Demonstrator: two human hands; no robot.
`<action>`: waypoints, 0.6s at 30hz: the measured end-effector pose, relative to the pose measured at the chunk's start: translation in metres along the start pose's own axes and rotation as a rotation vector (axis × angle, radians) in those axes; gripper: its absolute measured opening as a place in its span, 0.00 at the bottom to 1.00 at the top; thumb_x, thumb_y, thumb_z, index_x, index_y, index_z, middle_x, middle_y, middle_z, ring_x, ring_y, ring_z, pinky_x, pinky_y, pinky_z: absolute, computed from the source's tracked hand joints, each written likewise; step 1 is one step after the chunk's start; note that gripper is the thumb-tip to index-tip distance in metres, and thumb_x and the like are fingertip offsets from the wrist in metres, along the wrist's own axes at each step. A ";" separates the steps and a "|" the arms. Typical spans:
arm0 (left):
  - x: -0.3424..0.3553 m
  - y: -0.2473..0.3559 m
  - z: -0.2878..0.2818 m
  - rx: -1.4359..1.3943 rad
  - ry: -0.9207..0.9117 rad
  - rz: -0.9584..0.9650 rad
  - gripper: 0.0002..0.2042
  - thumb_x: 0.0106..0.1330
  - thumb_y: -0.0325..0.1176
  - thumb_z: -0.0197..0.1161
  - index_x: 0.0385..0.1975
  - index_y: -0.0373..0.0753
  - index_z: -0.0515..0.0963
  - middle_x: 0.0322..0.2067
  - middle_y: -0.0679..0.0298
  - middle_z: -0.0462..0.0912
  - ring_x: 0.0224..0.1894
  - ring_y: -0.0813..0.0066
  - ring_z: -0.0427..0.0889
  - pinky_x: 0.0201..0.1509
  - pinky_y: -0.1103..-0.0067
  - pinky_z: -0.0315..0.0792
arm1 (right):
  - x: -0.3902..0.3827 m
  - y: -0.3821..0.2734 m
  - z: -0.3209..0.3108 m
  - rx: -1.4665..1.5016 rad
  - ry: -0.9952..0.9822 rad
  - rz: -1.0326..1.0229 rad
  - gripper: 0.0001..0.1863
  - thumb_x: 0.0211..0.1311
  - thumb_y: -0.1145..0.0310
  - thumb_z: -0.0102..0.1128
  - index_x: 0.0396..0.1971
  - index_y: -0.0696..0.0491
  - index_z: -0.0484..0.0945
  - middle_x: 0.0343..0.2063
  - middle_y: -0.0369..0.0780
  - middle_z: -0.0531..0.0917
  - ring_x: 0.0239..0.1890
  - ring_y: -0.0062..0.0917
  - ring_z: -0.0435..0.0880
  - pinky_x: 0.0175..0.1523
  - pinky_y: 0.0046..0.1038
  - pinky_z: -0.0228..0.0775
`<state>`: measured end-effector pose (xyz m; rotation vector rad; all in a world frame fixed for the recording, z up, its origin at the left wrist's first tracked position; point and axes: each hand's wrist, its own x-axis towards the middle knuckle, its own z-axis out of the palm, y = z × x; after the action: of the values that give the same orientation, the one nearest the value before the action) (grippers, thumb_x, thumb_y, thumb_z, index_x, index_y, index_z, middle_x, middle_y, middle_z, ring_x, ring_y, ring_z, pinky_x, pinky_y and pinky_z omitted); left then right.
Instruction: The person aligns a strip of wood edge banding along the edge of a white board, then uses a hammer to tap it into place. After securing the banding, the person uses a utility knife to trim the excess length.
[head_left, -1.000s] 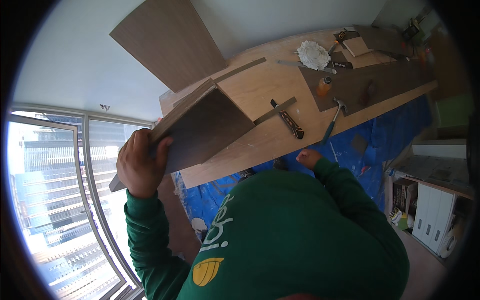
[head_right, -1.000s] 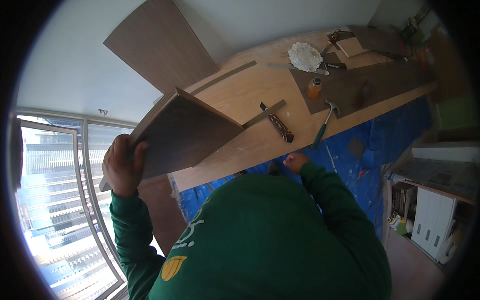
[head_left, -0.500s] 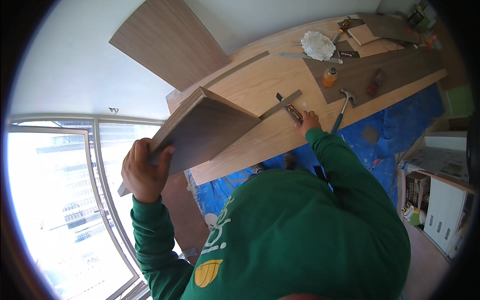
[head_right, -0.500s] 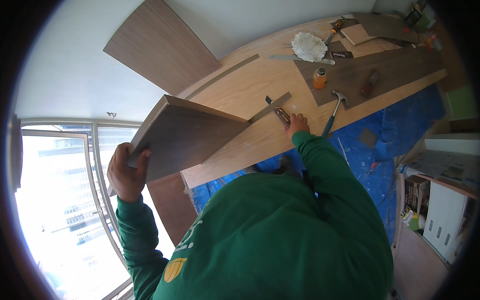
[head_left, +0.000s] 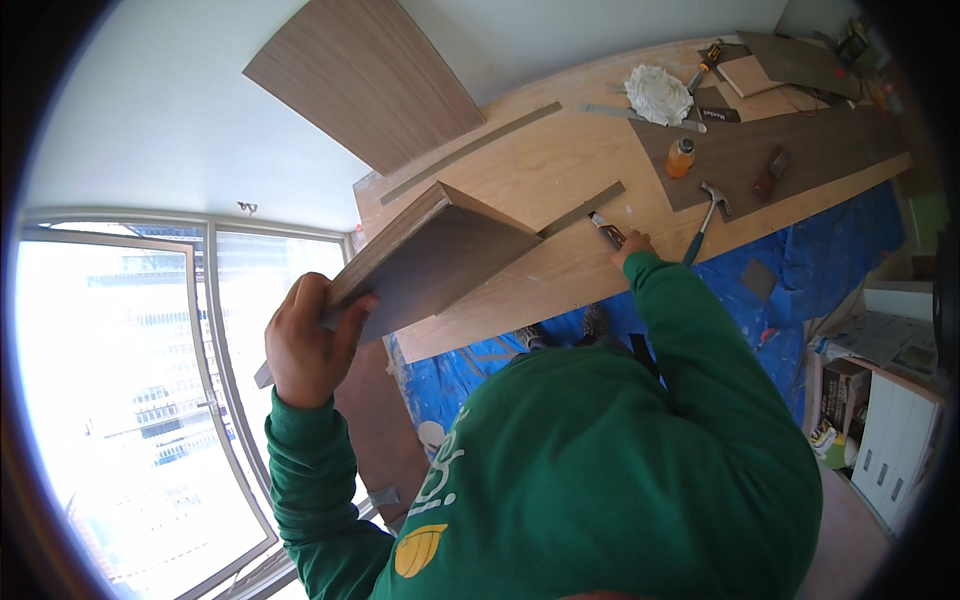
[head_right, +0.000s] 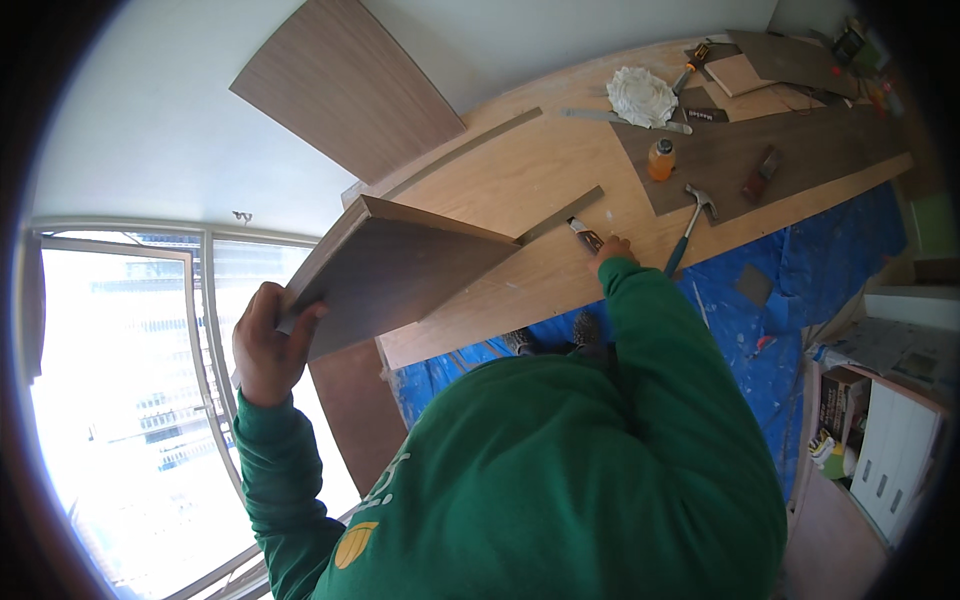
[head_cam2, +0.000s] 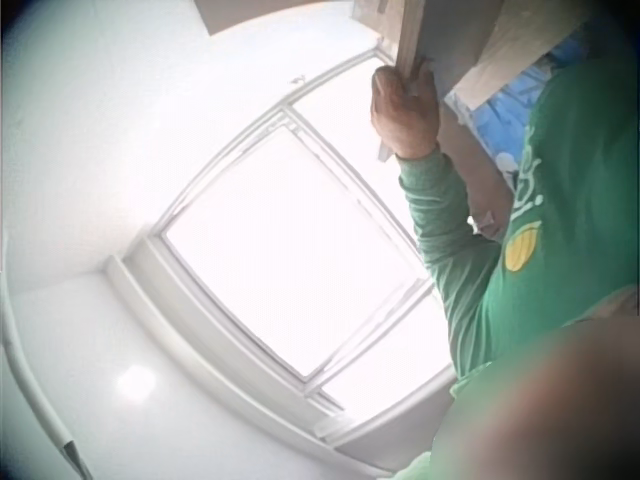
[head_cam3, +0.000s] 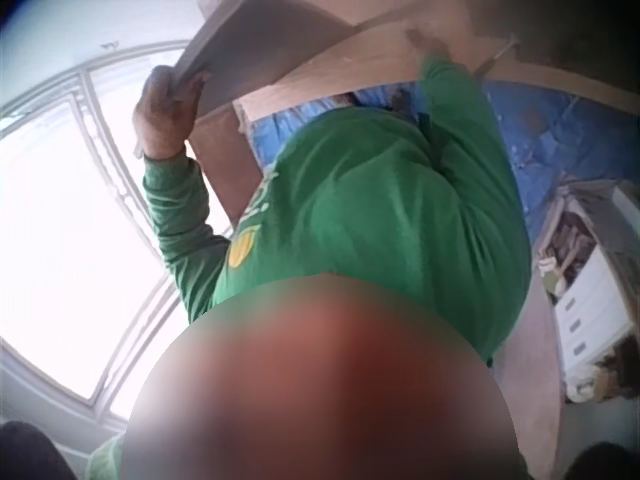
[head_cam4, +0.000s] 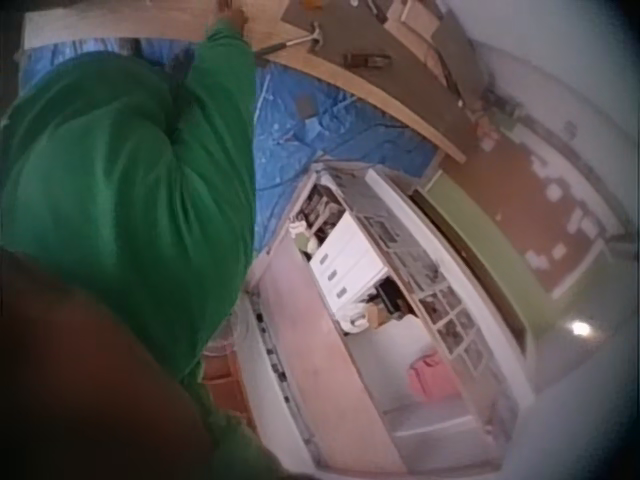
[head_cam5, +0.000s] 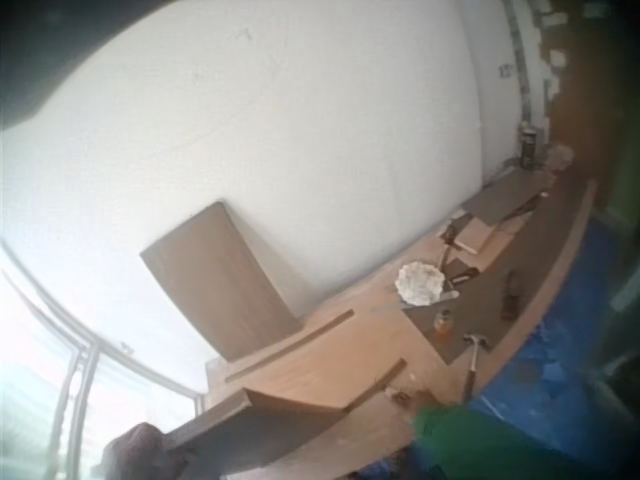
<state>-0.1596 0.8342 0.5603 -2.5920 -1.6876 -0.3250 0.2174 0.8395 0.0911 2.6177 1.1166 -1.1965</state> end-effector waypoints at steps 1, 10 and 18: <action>0.002 0.002 -0.002 -0.013 -0.020 -0.008 0.18 0.59 0.39 0.79 0.33 0.37 0.74 0.27 0.55 0.77 0.27 0.51 0.80 0.32 0.66 0.73 | -0.004 0.010 0.003 0.052 0.026 -0.007 0.33 0.60 0.58 0.68 0.62 0.56 0.71 0.58 0.52 0.77 0.60 0.46 0.82 0.61 0.41 0.77; 0.036 0.006 -0.016 -0.017 -0.216 0.056 0.14 0.59 0.35 0.76 0.35 0.36 0.77 0.27 0.55 0.80 0.28 0.55 0.84 0.34 0.68 0.76 | -0.052 0.138 0.070 0.693 0.076 -0.227 0.30 0.51 0.57 0.78 0.48 0.59 0.77 0.34 0.47 0.85 0.38 0.37 0.84 0.47 0.40 0.76; 0.091 0.012 -0.021 -0.448 -0.797 0.147 0.29 0.59 0.31 0.70 0.62 0.30 0.73 0.46 0.50 0.85 0.47 0.60 0.85 0.58 0.67 0.76 | -0.101 0.151 0.091 0.712 0.029 -0.190 0.26 0.55 0.54 0.77 0.43 0.59 0.79 0.35 0.47 0.85 0.38 0.37 0.83 0.47 0.41 0.75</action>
<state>-0.1170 0.9086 0.5992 -3.4634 -1.7160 0.4633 0.2107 0.6391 0.0607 3.0640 1.1182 -1.8971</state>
